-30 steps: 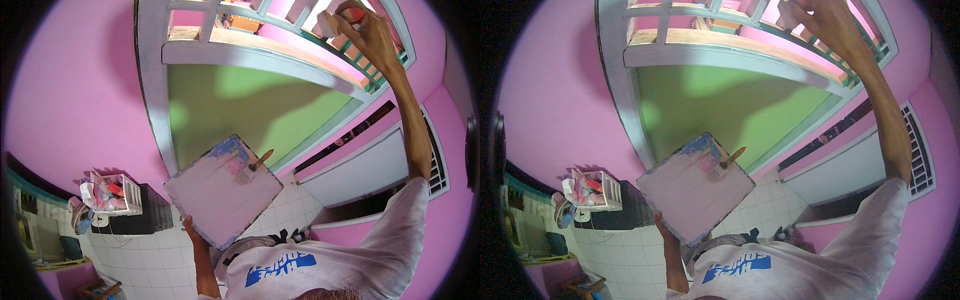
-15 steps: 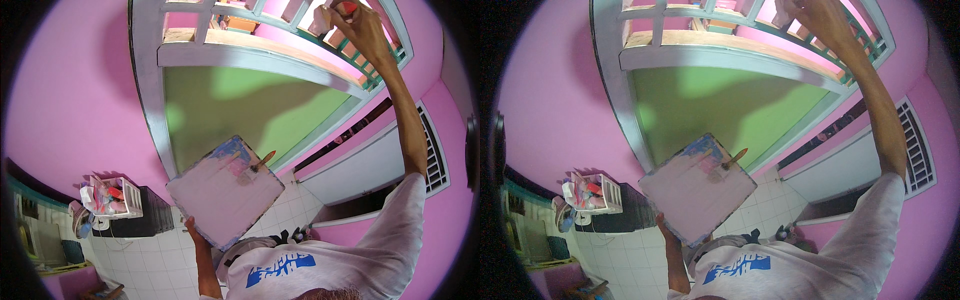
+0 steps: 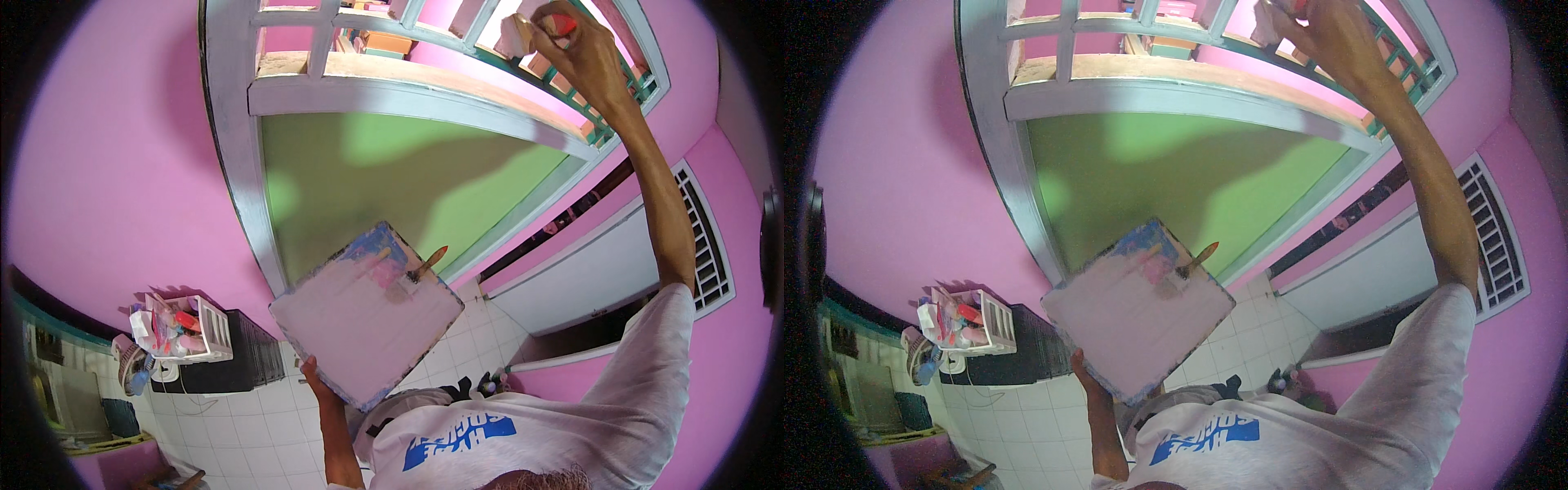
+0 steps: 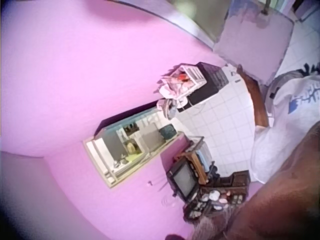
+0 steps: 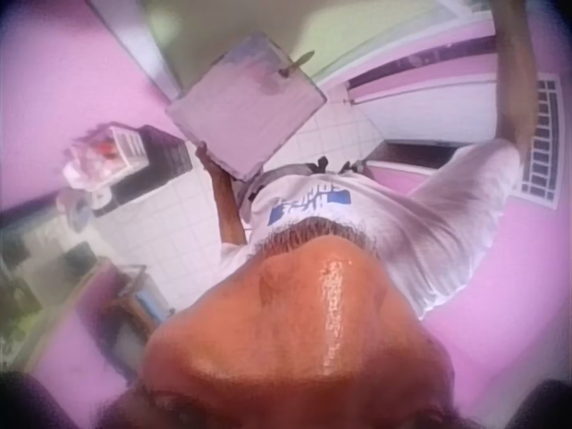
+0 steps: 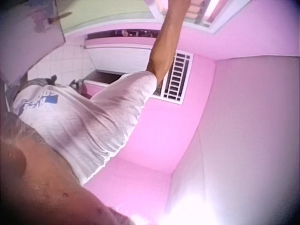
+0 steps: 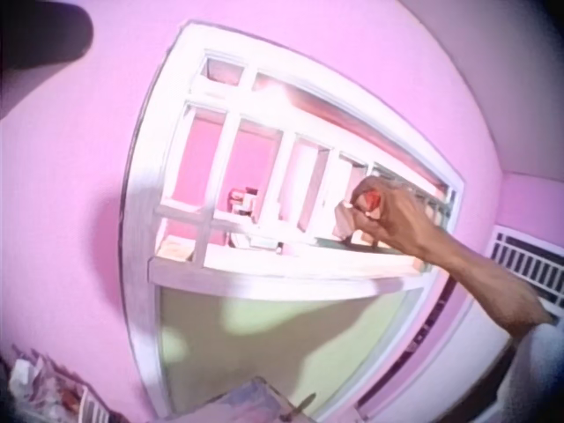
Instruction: The person paints the upper window frame white using a brush and a paint tray. They repeatedly dip the brush into the tray and apply paint to the frame's horizontal and vertical bars.
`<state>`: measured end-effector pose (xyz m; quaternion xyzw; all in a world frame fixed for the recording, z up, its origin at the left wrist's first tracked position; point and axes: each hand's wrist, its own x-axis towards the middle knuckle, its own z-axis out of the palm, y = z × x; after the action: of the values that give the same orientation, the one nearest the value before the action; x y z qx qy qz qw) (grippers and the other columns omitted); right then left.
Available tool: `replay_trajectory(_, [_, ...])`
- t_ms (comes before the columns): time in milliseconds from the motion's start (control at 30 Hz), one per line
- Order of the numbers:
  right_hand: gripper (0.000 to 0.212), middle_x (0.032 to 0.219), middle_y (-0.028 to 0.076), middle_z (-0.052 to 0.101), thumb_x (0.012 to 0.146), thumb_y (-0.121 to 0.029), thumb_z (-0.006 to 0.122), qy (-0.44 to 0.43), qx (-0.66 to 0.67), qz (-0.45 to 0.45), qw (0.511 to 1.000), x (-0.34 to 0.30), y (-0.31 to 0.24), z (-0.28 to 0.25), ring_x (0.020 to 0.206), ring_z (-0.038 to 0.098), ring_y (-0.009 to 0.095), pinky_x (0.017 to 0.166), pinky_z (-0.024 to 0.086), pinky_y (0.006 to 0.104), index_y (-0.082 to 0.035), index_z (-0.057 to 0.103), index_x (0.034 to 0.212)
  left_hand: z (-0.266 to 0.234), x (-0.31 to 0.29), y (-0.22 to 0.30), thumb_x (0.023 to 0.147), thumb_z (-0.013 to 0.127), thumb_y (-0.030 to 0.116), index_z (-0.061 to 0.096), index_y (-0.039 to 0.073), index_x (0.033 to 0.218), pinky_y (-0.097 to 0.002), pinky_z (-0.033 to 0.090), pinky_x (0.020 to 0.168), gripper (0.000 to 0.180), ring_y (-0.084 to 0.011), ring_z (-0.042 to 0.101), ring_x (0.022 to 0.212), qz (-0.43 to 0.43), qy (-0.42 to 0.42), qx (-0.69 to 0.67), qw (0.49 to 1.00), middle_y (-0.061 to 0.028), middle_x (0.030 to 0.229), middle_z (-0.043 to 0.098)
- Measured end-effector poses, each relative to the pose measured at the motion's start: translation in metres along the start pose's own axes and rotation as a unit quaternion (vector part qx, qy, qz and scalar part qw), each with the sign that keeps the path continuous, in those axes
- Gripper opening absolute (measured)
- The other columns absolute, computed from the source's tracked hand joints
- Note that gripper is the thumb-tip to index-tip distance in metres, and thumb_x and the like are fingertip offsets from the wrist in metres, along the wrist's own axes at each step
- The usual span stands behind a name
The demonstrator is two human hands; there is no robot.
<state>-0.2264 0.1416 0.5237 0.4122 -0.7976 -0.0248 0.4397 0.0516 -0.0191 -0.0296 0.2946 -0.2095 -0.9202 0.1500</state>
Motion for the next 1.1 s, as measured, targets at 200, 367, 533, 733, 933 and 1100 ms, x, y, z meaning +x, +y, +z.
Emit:
replay_trajectory(200, [0.02,0.085,0.014,0.065,0.087,-0.018,0.068,0.033,0.046,0.065,0.996,0.005,-0.02,-0.011,0.076,0.064,0.024,0.068,0.055,0.039,-0.002,0.057,0.094,-0.003,-0.001,0.0,0.083,0.056,0.049,0.045,0.005,0.131,-0.0449,0.042,0.095,0.066,-0.0292,0.048,0.115,0.014,-0.009,0.014,1.0,-0.0126,0.124,0.05])
replay_trajectory(367, [0.021,0.082,0.012,0.064,0.087,-0.017,0.067,-0.023,-0.025,0.06,0.998,-0.001,-0.01,-0.009,0.073,0.064,0.023,0.066,0.056,0.04,-0.003,0.057,0.099,0.011,-0.008,0.006,0.083,0.056,0.05,0.044,0.005,0.133,-0.0452,0.043,0.095,0.067,-0.0295,0.048,0.116,0.002,-0.005,0.002,1.0,-0.0133,0.126,0.049])
replay_trajectory(533, [0.028,0.094,0.014,0.073,0.092,-0.029,0.065,0.082,0.016,0.002,0.997,-0.009,0.018,-0.006,0.08,0.072,0.025,0.072,0.058,0.0357,-0.006,0.064,0.109,0.008,-0.007,0.004,0.083,0.056,0.05,0.045,0.006,0.13,-0.0441,0.042,0.097,0.065,-0.029,0.048,0.116,0.002,-0.006,-0.011,1.0,-0.0132,0.125,0.049])
replay_trajectory(733, [0.026,0.088,0.012,0.071,0.091,-0.029,0.065,-0.002,-0.081,0.02,0.996,-0.004,0.015,-0.01,0.078,0.07,0.024,0.072,0.056,0.0388,-0.007,0.062,0.105,-0.001,0.002,-0.003,0.078,0.06,0.052,0.045,0.004,0.133,-0.0483,0.041,0.095,0.074,-0.0339,0.049,0.113,0.024,0.003,0.03,0.999,-0.0163,0.125,0.051])
replay_trajectory(933, [0.031,0.111,0.004,0.068,0.08,-0.002,0.074,0.043,-0.073,-0.129,0.988,-0.026,-0.008,-0.022,0.097,0.068,0.021,0.074,0.06,0.0335,-0.012,0.065,0.108,-0.013,0.014,-0.013,0.078,0.059,0.056,0.041,0.003,0.136,-0.0497,0.042,0.093,0.08,-0.0337,0.048,0.114,0.022,-0.026,0.007,0.999,-0.0182,0.125,0.049])
replay_trajectory(1100, [0.04,0.12,-0.001,0.065,0.076,0.004,0.072,-0.011,-0.186,-0.212,0.959,-0.009,0.016,-0.014,0.106,0.066,0.023,0.086,0.061,0.0352,-0.016,0.066,0.11,-0.018,0.018,-0.02,0.08,0.057,0.057,0.037,0.003,0.14,-0.0504,0.041,0.096,0.083,-0.0358,0.045,0.119,0.001,-0.03,0.014,0.999,-0.0206,0.134,0.044])
